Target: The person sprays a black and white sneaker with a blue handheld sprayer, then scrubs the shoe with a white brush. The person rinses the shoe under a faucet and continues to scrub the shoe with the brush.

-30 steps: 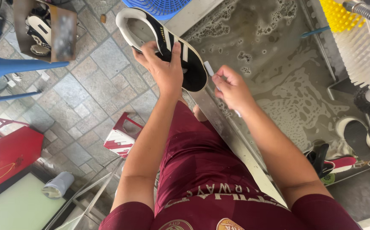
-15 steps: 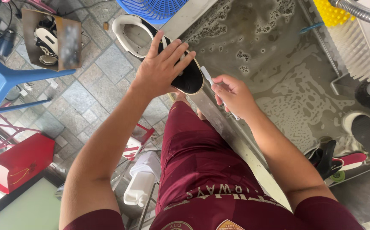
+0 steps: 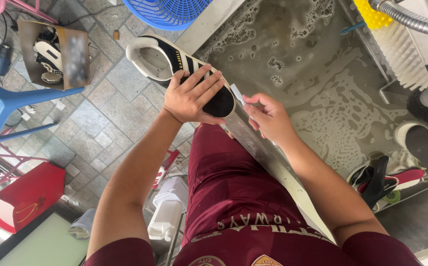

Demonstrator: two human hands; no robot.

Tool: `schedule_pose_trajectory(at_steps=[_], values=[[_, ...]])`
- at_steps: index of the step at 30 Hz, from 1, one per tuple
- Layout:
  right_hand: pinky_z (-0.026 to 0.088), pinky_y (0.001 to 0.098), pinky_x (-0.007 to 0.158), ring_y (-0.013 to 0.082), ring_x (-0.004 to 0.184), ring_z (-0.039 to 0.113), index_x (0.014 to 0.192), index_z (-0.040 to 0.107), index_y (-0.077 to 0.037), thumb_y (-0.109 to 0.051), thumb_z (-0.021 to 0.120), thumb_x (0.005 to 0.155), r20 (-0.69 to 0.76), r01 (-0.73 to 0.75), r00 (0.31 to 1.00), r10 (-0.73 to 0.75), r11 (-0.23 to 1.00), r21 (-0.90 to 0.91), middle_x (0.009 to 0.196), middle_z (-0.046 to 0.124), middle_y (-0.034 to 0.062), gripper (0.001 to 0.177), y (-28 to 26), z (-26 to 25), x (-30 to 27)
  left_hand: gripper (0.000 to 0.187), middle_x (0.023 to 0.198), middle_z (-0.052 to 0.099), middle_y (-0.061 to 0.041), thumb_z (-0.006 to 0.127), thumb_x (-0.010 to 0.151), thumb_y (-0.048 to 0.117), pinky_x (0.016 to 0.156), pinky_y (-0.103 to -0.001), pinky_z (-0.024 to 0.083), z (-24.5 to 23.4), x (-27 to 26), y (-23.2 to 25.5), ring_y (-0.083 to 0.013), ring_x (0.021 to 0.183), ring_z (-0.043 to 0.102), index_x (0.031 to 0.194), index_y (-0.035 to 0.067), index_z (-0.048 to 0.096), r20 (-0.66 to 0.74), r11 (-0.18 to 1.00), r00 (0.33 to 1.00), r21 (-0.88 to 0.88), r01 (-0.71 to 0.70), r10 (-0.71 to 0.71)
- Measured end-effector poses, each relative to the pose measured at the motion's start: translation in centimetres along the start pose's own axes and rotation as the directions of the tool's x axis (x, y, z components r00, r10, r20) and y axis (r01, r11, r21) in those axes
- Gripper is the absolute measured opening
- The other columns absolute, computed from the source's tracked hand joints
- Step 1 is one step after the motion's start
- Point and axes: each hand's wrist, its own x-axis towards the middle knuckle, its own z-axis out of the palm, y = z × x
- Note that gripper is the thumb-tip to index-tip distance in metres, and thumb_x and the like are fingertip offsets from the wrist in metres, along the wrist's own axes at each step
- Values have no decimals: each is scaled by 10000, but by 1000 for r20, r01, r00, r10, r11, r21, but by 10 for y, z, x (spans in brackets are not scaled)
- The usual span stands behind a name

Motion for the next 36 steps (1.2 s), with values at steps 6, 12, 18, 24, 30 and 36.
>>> schedule_pose_trajectory(at_steps=[6,12,18,24,30,36], values=[[297,243,367,31,455,438,1132,677,-90,-183,621,1034,12,59,998,-58,997,-57,590,537,-31,146,-9,7,51,660,1298,717,5,772,832,686,938,-417,454,4,1,3,-216,1270,643,1196,136,757,-68,998,996,-30,60,-62],[322,233,403,27,524,504,1065,635,-56,-153,635,1041,39,129,991,-129,992,2,824,671,-53,100,13,-3,32,540,1264,727,17,754,854,591,906,-394,446,8,0,2,-196,1252,652,1168,151,768,-113,996,990,-44,81,-86],[278,237,360,39,489,460,1063,662,-92,-192,641,1031,-98,-47,994,49,999,25,782,620,62,107,16,8,-5,418,1225,731,30,721,886,487,911,-383,445,11,0,8,-190,1245,658,1145,163,772,-117,988,981,-11,154,-155],[293,239,347,30,486,470,1021,625,-97,-203,629,1025,-46,5,999,-1,996,90,861,673,-48,106,4,1,18,366,1187,731,35,729,862,446,880,-393,434,14,3,17,-196,1221,659,1097,168,769,-180,973,958,12,231,-225],[248,237,334,41,466,453,1020,628,-102,-197,643,1014,-52,-46,997,53,992,115,689,602,-4,96,12,1,-6,338,1181,737,38,702,793,327,888,-387,441,12,5,21,-185,1227,667,1091,182,772,-158,962,950,7,273,-269],[285,245,345,48,472,457,1013,612,-90,-197,638,1039,-5,-17,1000,18,990,140,950,687,-38,112,-1,2,42,367,1152,740,37,663,722,264,886,-394,441,12,7,22,-189,1205,668,1059,175,779,-190,960,942,-6,280,-276]])
